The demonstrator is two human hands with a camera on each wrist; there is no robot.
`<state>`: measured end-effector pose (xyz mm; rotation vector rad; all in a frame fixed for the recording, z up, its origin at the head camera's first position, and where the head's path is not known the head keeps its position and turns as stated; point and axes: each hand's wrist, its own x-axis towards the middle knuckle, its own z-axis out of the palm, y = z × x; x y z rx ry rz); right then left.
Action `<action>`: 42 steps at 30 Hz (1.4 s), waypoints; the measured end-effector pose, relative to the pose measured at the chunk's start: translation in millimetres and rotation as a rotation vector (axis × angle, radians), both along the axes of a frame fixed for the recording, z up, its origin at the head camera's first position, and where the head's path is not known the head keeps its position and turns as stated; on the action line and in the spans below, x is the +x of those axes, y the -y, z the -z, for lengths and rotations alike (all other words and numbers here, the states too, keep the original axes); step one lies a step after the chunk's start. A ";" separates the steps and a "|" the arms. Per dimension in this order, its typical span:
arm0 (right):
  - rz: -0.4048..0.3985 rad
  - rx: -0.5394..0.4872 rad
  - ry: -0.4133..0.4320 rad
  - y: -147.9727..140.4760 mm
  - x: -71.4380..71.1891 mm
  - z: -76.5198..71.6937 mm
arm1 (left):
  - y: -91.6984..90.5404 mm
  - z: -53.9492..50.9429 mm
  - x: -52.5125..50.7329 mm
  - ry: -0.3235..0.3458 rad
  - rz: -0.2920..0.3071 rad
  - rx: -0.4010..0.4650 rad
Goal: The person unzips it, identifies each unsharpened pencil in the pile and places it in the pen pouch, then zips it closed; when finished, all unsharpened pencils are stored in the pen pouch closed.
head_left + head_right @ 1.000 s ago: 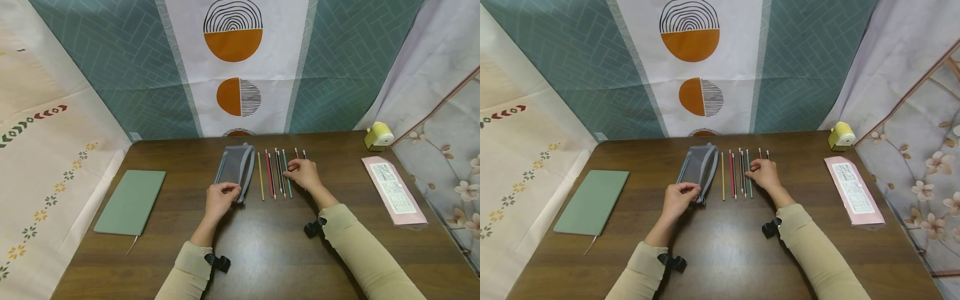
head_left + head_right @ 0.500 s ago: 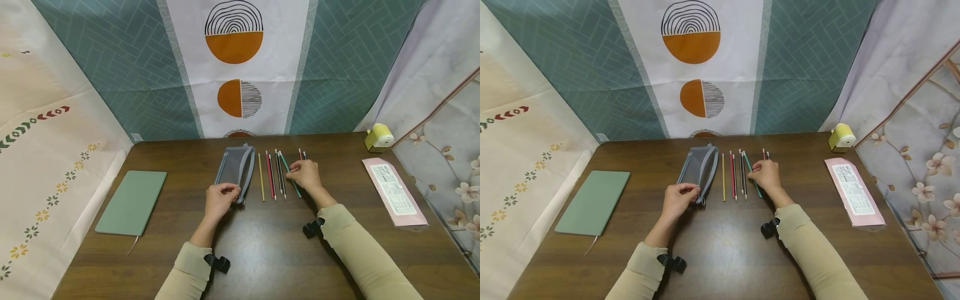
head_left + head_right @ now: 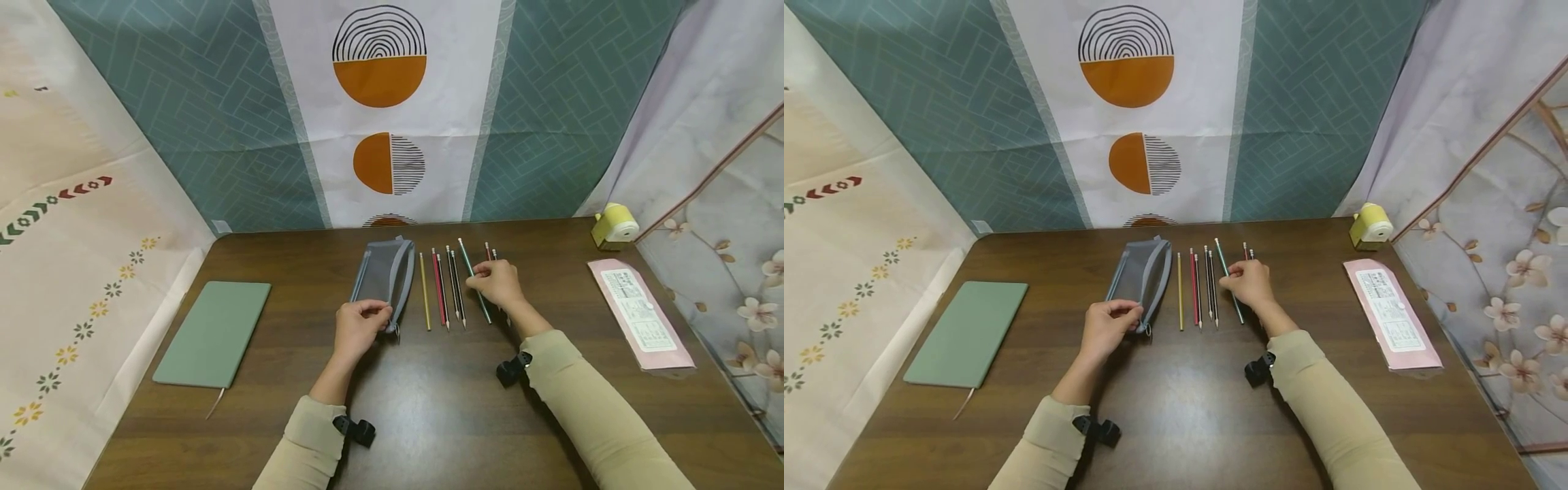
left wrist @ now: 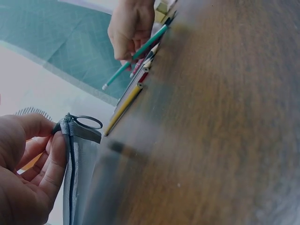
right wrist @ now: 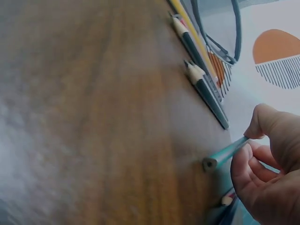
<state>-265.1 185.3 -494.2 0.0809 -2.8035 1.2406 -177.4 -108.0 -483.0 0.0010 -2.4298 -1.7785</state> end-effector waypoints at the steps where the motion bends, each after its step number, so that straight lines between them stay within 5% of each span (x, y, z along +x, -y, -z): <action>1: -0.003 -0.001 -0.001 -0.9 -0.4 -0.2 | 0.0 -0.2 0.0 -0.002 0.000 0.000; 16: 0.001 -0.216 0.172 -1.4 2.2 -16.8 | -0.7 -1.9 0.4 -0.010 0.002 0.014; 34: -0.096 -0.564 0.318 17.4 6.6 -12.3 | -0.5 -4.8 1.9 -0.022 -0.017 0.015; 42: -0.122 -0.632 0.334 27.9 6.8 -11.0 | 0.8 -5.9 1.3 -0.027 -0.023 0.012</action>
